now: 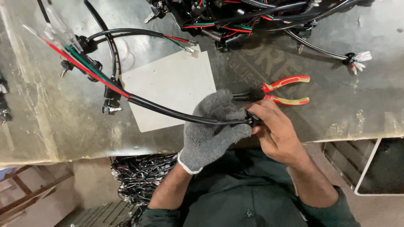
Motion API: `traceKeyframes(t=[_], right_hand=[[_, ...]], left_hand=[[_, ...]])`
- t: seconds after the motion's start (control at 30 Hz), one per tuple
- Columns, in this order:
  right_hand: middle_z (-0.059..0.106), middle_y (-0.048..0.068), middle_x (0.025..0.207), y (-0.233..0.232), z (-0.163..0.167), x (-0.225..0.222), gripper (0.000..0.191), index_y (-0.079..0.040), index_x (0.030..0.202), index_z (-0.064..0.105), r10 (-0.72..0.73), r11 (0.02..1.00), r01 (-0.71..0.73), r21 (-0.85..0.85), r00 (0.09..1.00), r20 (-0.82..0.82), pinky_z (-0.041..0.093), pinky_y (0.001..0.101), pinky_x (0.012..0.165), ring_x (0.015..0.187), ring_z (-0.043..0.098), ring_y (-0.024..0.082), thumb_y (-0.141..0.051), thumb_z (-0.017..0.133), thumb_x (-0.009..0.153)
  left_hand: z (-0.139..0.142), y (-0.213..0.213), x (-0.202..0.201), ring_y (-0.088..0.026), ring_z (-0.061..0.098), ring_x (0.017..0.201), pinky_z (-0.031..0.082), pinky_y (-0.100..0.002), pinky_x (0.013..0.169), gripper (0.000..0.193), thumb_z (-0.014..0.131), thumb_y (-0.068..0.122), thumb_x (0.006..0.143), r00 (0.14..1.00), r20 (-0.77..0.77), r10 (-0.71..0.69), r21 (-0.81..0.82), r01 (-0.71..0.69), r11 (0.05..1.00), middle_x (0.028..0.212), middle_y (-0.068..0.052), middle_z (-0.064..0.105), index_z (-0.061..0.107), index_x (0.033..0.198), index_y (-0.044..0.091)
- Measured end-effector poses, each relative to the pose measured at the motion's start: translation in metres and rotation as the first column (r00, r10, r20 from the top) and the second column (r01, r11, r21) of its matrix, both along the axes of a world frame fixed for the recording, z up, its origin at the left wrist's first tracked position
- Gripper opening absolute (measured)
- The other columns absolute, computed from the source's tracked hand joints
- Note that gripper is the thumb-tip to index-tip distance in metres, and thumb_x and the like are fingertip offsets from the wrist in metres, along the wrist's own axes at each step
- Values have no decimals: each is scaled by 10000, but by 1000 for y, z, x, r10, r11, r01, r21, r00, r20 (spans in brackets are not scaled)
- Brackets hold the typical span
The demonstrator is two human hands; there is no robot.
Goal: The person picks up a black cable from a large pile of wire harnesses on a metal workbench and uses pliers to work on its connector end, manipulating the wires and fitting components. They repeat this process on successive harnesses, setting each one back on the bench.
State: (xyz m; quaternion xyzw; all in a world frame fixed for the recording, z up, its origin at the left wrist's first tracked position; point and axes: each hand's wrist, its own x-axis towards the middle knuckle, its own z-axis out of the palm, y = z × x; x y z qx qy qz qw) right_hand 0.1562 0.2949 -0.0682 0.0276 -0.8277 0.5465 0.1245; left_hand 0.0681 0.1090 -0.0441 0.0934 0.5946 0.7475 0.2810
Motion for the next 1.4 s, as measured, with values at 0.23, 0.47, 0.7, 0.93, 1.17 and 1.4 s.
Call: traceKeyframes(t=[0.23, 0.47, 0.7, 0.93, 1.17, 1.4], right_hand=[[586, 144, 996, -10, 10, 8, 467, 44, 1284, 575, -72, 997, 75, -28, 992, 102, 498, 274, 710, 794, 607, 218, 160, 610, 832], [524, 46, 860, -15, -2, 5, 322, 49, 1315, 575, -99, 972, 143, -189, 970, 224, 426, 253, 697, 762, 496, 123, -101, 556, 1031], [467, -28, 760, -3, -8, 1, 173, 22, 1035, 621, -63, 931, 182, -317, 934, 353, 358, 253, 596, 711, 405, 51, -135, 574, 978], [603, 25, 807, -7, 9, -3, 207, 27, 1033, 678, 100, 941, 24, -336, 934, 344, 447, 277, 661, 746, 521, 78, -139, 586, 952], [651, 135, 1034, 6, 11, -9, 340, 107, 1227, 559, 384, 856, -291, -428, 911, 148, 492, 334, 824, 959, 578, 171, -102, 546, 960], [626, 60, 932, -2, -45, 19, 365, 56, 1100, 624, 740, 347, -109, -931, 641, 201, 475, 296, 720, 820, 552, 131, -292, 708, 1026]], left_hand=[[-7, -9, -12, -159, 717, 1077, 596, -311, 943, 754, 887, 89, 836, 968, -59, -245, -132, 236, 963, 1190, -104, 736, 521, 1488, -11], [-6, -8, -3, -423, 615, 1347, 529, -396, 1093, 635, 690, 153, 988, 702, -657, -274, -373, 12, 928, 1503, -302, 535, 354, 1498, -18], [2, 11, 16, -338, 709, 1247, 532, -395, 1087, 734, 659, 277, 970, 934, -321, -159, -414, 13, 910, 1321, -134, 706, 318, 1550, -17], [2, 0, -16, -349, 519, 1435, 403, -424, 1227, 509, 686, 260, 981, 665, -634, -395, -319, 240, 917, 1501, -133, 581, 590, 1453, 97], [1, -8, -18, -296, 564, 1387, 372, -463, 1249, 245, 739, 202, 919, 753, -540, -376, -89, 393, 915, 1393, -107, 668, 684, 1146, 127], [-3, -13, -13, -239, 620, 1264, 386, -422, 1182, 208, 780, 222, 928, 870, -368, -327, 105, 388, 916, 1127, -53, 728, 727, 1069, 79]])
